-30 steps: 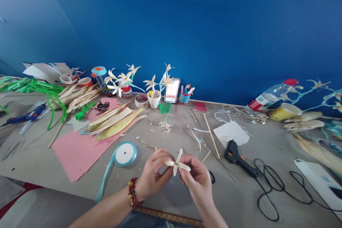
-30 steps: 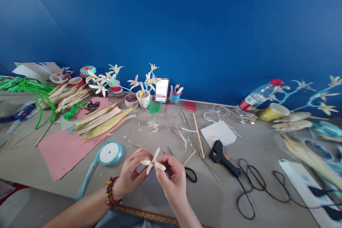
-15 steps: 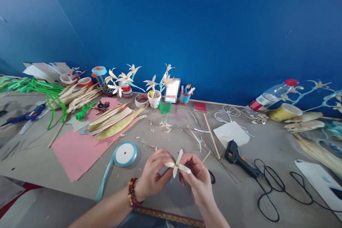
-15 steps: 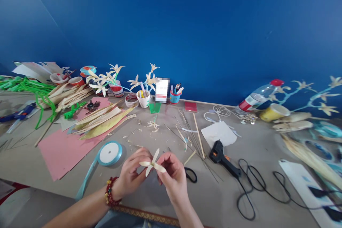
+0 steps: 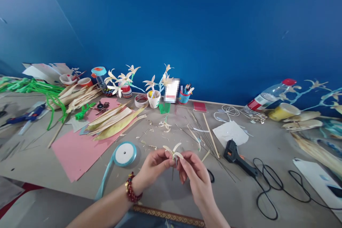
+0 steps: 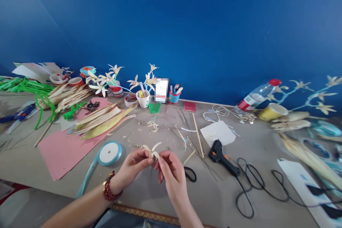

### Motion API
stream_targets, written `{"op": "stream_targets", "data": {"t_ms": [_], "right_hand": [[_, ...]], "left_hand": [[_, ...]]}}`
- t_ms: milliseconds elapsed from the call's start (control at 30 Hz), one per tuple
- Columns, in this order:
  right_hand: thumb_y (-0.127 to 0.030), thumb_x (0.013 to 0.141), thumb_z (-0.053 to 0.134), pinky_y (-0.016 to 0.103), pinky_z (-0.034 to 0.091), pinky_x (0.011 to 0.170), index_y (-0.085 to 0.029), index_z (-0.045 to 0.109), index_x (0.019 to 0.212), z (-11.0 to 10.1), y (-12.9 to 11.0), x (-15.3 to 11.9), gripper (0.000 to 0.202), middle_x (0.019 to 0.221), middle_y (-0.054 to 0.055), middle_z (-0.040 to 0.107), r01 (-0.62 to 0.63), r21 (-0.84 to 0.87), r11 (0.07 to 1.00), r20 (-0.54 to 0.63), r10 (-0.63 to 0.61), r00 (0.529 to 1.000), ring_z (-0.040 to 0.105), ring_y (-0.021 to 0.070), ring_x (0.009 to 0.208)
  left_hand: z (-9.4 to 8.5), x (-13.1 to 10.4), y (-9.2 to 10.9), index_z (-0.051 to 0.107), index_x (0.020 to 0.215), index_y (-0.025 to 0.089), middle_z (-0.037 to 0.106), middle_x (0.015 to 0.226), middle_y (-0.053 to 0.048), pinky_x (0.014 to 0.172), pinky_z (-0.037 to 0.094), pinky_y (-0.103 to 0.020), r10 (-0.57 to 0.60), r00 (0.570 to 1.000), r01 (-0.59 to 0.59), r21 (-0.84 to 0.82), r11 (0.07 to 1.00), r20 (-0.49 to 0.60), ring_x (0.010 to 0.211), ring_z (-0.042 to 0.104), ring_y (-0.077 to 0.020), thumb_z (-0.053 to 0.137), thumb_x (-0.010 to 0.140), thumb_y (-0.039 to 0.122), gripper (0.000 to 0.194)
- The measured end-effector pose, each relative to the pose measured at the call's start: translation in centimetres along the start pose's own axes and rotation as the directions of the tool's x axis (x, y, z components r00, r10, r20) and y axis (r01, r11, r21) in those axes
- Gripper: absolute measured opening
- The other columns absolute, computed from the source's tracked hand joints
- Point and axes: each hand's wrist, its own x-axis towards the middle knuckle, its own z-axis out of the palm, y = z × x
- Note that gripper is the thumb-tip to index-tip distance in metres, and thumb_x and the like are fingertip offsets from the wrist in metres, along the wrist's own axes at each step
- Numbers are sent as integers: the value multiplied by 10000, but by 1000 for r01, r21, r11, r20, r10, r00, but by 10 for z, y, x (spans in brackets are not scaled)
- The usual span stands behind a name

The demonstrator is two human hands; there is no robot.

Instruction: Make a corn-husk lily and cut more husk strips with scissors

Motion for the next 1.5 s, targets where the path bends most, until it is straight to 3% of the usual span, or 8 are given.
{"op": "stream_targets", "data": {"t_ms": [200,533,733,967,1267,1500], "right_hand": [[-434,894,648,192,419,422,-177,647,868,3,-3,-1,259,679,10,627,97,-174,980,4,-98,995,482,89,475],[-322,948,570,200,421,414,-198,684,963,0,1,-6,170,654,11,627,277,-429,860,50,-283,958,537,118,478],[-275,937,577,228,490,510,-197,691,918,5,-5,-4,140,686,26,674,347,-507,789,65,-367,928,621,152,563],[-242,923,589,217,467,505,-207,667,864,7,-5,-2,104,684,6,656,405,-568,716,94,-433,897,569,129,523],[-220,891,621,222,478,539,-210,648,789,8,-3,0,107,652,3,656,415,-602,682,69,-473,878,591,142,538],[-268,895,638,220,464,490,-205,689,785,10,-2,-2,137,598,-6,654,344,-594,727,19,-415,910,567,134,489]], "left_hand": [[-2,0,-3,637,781,145,655,770,-24,763,493,-277,-66,998,66,-150,986,3,745,607,-137,768,803,309,211],[-3,-2,-5,650,780,144,664,782,-33,757,514,-273,-58,998,55,-132,990,-17,755,614,-142,777,795,313,211],[0,-1,1,645,748,141,637,743,-12,717,490,-248,-39,998,35,-93,995,-39,712,579,-123,779,787,340,243],[0,-1,-1,640,770,142,643,758,-26,726,485,-264,19,999,-20,-11,1000,-50,729,584,-139,765,797,366,257],[-4,-3,-7,659,820,145,645,803,-56,733,480,-281,214,975,-186,304,935,-64,777,595,-172,670,879,337,201],[-1,-4,2,643,805,160,653,768,-43,690,459,-253,323,946,-258,530,808,-32,724,593,-158,598,921,298,186]]}}
